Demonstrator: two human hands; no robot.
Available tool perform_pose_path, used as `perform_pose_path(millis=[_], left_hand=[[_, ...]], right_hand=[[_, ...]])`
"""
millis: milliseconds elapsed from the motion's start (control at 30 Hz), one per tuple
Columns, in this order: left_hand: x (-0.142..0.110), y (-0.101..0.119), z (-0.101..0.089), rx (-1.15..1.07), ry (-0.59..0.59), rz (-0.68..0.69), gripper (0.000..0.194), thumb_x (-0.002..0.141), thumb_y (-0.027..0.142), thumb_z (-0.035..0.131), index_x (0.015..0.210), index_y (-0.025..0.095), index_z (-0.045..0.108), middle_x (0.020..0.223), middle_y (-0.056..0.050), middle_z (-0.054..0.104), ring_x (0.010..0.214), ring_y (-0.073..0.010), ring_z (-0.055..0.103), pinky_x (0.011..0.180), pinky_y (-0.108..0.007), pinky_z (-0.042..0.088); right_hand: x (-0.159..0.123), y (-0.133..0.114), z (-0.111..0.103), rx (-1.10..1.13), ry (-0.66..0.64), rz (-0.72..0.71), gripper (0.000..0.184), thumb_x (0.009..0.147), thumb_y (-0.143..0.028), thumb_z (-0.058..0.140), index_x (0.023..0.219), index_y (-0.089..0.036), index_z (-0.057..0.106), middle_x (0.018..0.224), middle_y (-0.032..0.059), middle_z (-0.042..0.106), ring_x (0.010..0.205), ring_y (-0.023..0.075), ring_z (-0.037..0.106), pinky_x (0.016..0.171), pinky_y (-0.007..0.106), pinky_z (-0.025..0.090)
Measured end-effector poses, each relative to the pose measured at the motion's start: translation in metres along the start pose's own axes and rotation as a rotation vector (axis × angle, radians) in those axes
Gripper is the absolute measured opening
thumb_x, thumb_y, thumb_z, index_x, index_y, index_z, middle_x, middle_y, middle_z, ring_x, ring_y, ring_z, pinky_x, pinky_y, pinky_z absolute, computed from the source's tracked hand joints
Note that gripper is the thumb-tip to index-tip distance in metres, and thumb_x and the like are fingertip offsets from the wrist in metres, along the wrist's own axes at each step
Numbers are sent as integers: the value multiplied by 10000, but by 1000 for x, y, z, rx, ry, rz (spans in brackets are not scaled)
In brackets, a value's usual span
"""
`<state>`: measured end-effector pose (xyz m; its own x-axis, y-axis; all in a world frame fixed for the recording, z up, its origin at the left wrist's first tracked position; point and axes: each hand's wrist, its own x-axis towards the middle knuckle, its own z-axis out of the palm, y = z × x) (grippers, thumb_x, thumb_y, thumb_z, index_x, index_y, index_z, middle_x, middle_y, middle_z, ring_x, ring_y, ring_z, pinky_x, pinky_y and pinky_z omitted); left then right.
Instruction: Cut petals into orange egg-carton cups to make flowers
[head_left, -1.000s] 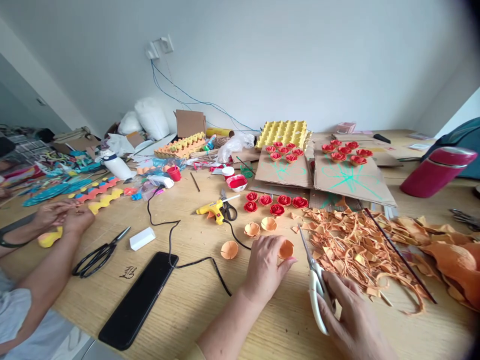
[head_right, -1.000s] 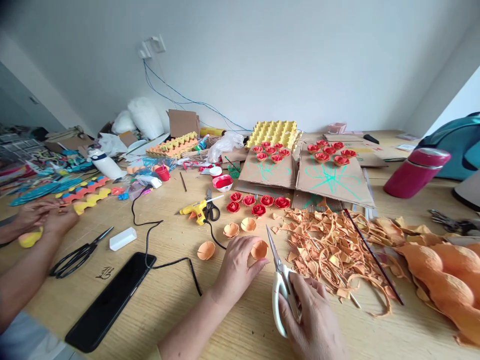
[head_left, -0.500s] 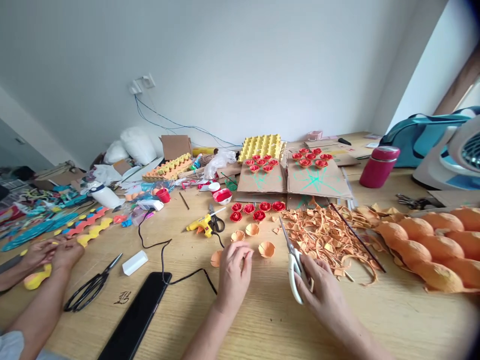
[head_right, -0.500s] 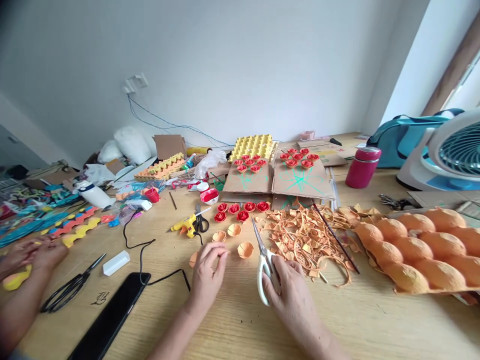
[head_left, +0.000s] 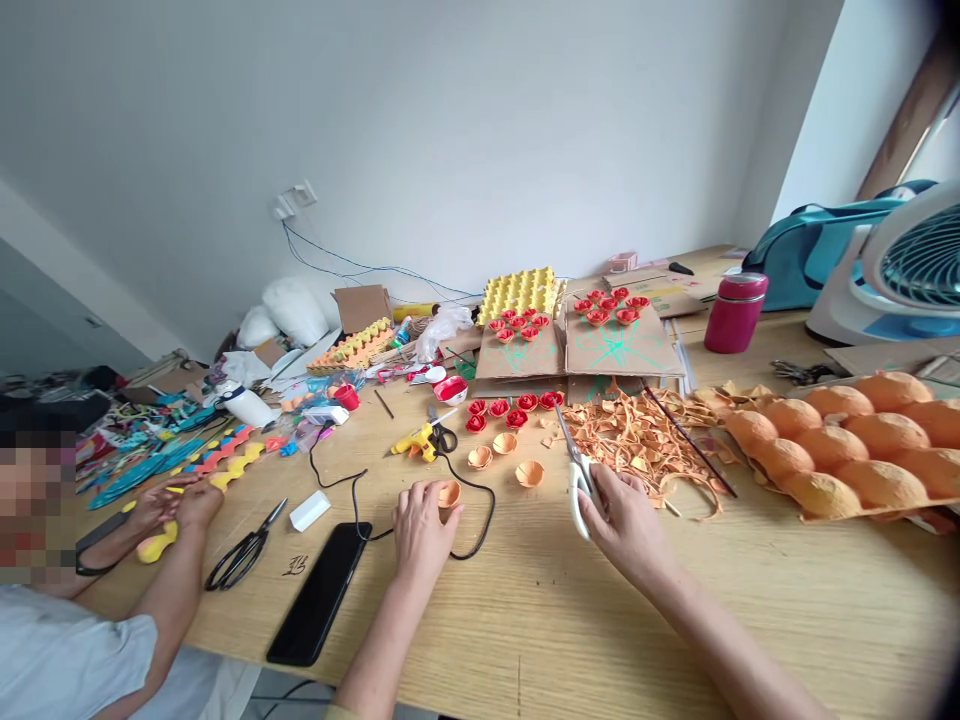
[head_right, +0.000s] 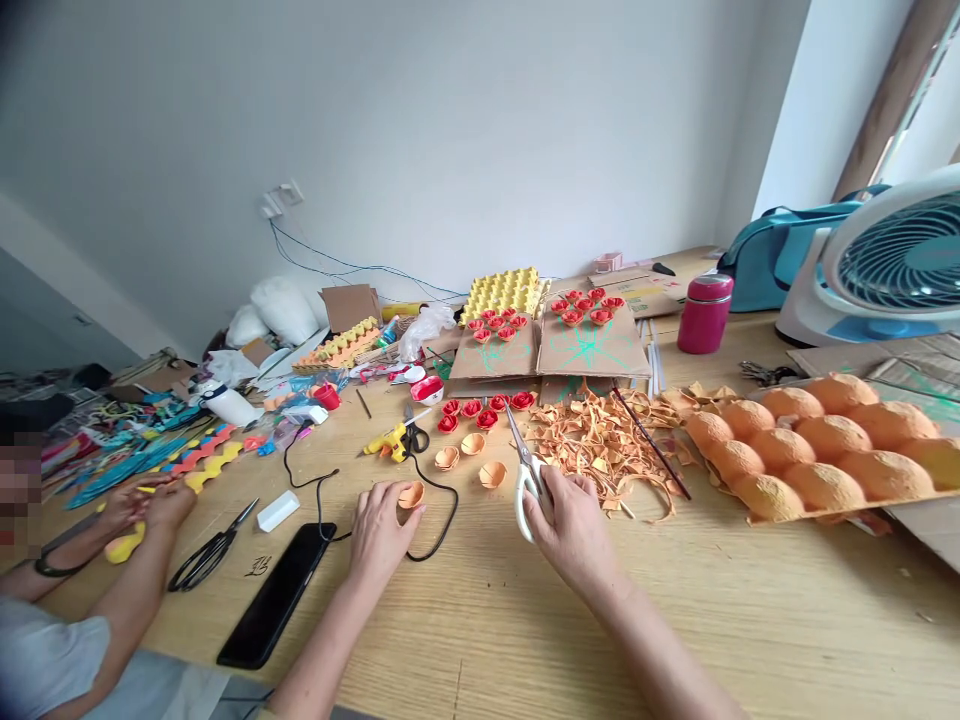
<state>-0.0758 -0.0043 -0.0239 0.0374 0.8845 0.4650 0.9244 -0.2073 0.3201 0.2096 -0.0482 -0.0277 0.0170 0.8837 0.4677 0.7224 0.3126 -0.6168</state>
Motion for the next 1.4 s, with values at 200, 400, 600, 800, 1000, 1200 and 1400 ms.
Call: perform_pose_path(millis=[200,400,600,800,1000,1200,1400], left_hand=[[16,-2,-5,-204,-8,-85,65,781,228,584,719,212,595,815,-42,621,764,-219,547,774,-357,417],[29,-4,-10,-530,-18,-342,166,775,358,601,790,198,559,725,-9,613,650,-155,538,646,-273,420],[31,23,-4,-939,-135,-456,339,748,488,657,837,174,564,780,-17,610,641,-115,529,643,-247,459],[30,41,14,-1259,-308,-421,305,813,463,652,810,176,551,691,25,504,610,-93,439,595,-215,385],[7,50,18,-1269,-612,-5,249,856,378,640,734,179,550,708,8,501,689,-125,437,668,-249,368],[-11,65,11,-1432,-705,47,199,821,314,684,737,180,562,718,-6,552,644,-117,455,618,-248,359],[-12,74,19,-1739,-720,-426,305,848,442,616,731,186,499,652,23,464,625,-118,413,619,-251,365]], right_hand=[[0,0,-2,-13,-22,-8,213,960,-351,433,781,-241,391,650,-37,544,588,158,492,767,324,370],[-5,-6,-1,-7,-161,-55,208,963,-357,446,801,-227,446,682,-5,586,652,176,535,774,330,357],[-7,-8,2,-71,-286,-127,148,962,-306,465,859,-219,526,764,10,644,702,186,589,796,356,347],[-2,10,3,-158,-241,-95,116,945,-318,499,890,-225,542,779,2,654,682,175,593,786,366,396],[1,23,-4,-304,-82,68,154,928,-346,509,909,-214,587,770,25,674,702,193,608,769,361,431],[3,-9,-5,-434,-84,192,188,897,-383,511,804,-226,551,631,-12,584,623,186,551,650,312,431],[26,-26,23,-378,-113,420,296,865,-499,538,763,-226,489,646,0,600,581,165,546,526,265,420]])
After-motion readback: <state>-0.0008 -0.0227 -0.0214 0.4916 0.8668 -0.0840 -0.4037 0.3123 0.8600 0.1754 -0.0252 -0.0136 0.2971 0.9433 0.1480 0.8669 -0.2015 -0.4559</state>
